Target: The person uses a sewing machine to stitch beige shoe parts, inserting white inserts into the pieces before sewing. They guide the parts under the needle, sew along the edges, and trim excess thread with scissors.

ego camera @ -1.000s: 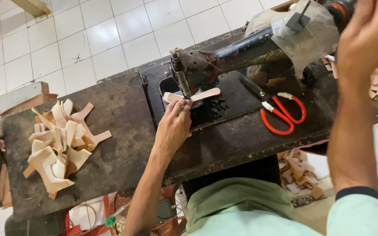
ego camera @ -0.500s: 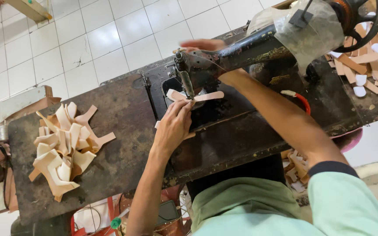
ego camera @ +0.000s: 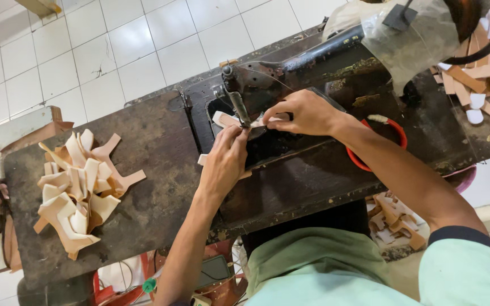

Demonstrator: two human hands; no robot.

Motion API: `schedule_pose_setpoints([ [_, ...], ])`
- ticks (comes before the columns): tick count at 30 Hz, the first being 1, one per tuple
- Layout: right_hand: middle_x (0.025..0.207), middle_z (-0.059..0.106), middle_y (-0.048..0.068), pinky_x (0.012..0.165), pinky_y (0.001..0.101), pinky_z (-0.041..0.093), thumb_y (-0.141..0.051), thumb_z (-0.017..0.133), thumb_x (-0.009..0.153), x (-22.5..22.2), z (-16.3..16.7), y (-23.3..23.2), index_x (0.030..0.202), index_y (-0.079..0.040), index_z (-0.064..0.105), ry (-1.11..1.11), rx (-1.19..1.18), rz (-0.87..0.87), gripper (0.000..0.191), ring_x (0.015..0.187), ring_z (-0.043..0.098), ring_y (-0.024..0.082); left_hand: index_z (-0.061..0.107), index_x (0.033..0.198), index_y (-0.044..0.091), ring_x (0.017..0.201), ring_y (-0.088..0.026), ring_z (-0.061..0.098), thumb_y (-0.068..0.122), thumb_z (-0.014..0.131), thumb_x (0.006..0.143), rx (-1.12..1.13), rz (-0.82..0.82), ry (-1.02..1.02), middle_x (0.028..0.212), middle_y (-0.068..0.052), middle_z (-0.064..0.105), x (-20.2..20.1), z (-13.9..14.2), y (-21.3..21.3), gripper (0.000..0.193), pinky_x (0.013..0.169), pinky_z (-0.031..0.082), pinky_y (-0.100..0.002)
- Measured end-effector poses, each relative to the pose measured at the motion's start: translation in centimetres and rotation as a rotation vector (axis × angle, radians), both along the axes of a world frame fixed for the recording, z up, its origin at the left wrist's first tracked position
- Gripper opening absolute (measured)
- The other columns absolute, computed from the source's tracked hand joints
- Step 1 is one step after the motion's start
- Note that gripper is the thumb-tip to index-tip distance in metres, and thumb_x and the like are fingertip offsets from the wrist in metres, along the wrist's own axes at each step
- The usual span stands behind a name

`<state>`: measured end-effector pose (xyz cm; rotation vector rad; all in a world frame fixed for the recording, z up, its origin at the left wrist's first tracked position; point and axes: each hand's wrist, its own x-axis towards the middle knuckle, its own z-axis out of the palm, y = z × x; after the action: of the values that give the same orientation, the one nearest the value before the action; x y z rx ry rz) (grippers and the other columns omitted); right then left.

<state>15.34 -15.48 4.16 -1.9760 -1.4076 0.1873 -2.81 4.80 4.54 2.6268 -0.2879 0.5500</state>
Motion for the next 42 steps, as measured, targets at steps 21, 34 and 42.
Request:
schedule_pose_setpoints([
  [21, 0.083, 0.076, 0.006, 0.072, 0.0384, 0.055, -0.022, 0.081, 0.088, -0.3, -0.8, 0.8, 0.107, -0.023, 0.082, -0.045, -0.002, -0.095, 0.018, 0.076, 0.071, 0.024, 0.061, 0.108, -0.002, 0.123, -0.042, 0.059, -0.004, 0.067, 0.092, -0.112, -0.008, -0.054, 0.129, -0.019, 0.063, 1.1, 0.0, 0.2, 0.018, 0.102, 0.051, -0.048],
  [34, 0.091, 0.072, 0.012, 0.067, 0.0379, 0.056, -0.023, 0.076, 0.095, 0.1, -0.7, 1.4, 0.111, -0.007, 0.074, 0.078, -0.001, -0.163, 0.023, 0.075, 0.07, 0.025, 0.063, 0.107, 0.0, 0.122, -0.038, 0.059, 0.001, 0.068, 0.092, -0.162, -0.012, -0.084, 0.125, -0.018, 0.065, 1.6, 0.4, 0.9, 0.016, 0.105, 0.048, -0.049],
  [42, 0.134, 0.058, 0.008, 0.088, 0.0291, 0.055, 0.001, 0.069, 0.1, 0.9, 1.8, 4.1, 0.153, -0.006, 0.039, 0.486, 0.513, 0.014, 0.061, 0.101, 0.059, 0.013, 0.065, 0.088, 0.006, 0.093, -0.028, 0.065, 0.031, 0.08, 0.092, -0.008, 0.13, 0.217, 0.089, -0.006, 0.068, 1.5, -0.1, 0.5, 0.029, 0.088, 0.049, -0.045],
])
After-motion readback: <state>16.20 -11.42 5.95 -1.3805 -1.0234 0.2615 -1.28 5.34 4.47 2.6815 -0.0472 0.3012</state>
